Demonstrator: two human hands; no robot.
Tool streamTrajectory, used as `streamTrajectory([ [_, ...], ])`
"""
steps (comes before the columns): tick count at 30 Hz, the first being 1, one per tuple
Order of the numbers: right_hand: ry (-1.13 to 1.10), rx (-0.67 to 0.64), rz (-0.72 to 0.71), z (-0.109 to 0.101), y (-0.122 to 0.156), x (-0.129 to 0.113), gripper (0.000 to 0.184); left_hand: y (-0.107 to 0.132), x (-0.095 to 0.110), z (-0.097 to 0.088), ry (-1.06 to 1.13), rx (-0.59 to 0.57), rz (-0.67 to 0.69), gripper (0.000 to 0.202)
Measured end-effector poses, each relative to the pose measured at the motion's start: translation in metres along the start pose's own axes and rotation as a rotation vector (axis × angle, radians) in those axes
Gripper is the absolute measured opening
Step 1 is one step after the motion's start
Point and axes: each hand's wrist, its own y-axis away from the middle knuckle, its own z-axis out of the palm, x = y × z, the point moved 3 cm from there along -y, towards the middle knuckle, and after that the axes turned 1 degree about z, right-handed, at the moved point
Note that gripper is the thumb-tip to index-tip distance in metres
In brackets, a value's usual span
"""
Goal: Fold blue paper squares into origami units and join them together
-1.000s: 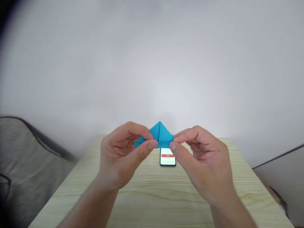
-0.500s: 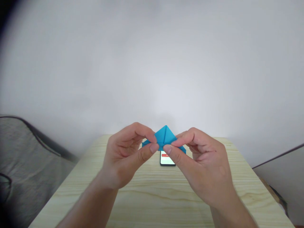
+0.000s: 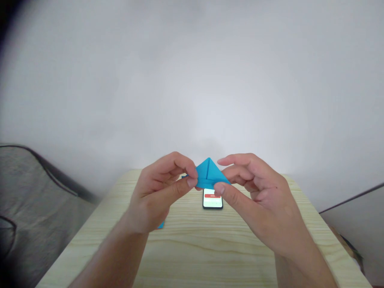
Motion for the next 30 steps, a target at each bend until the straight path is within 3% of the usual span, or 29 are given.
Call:
streamTrajectory([
  [2, 0.019, 0.002, -0.007, -0.003, 0.000, 0.001, 0.033, 0.000, -0.001, 0.000, 0.006, -0.011, -0.011, 0.006],
  [7, 0.042, 0.053, -0.020, -0.001, 0.000, 0.001, 0.013, 0.000, 0.000, 0.001, -0.020, -0.012, 0.019, 0.005],
  [13, 0.040, -0.007, 0.017, 0.004, 0.000, -0.001, 0.014, -0.002, 0.001, 0.004, -0.062, -0.014, 0.005, 0.014],
  [30, 0.111, 0.070, -0.060, -0.008, 0.001, 0.004, 0.009, -0.004, -0.005, -0.003, -0.038, -0.006, 0.015, 0.013],
])
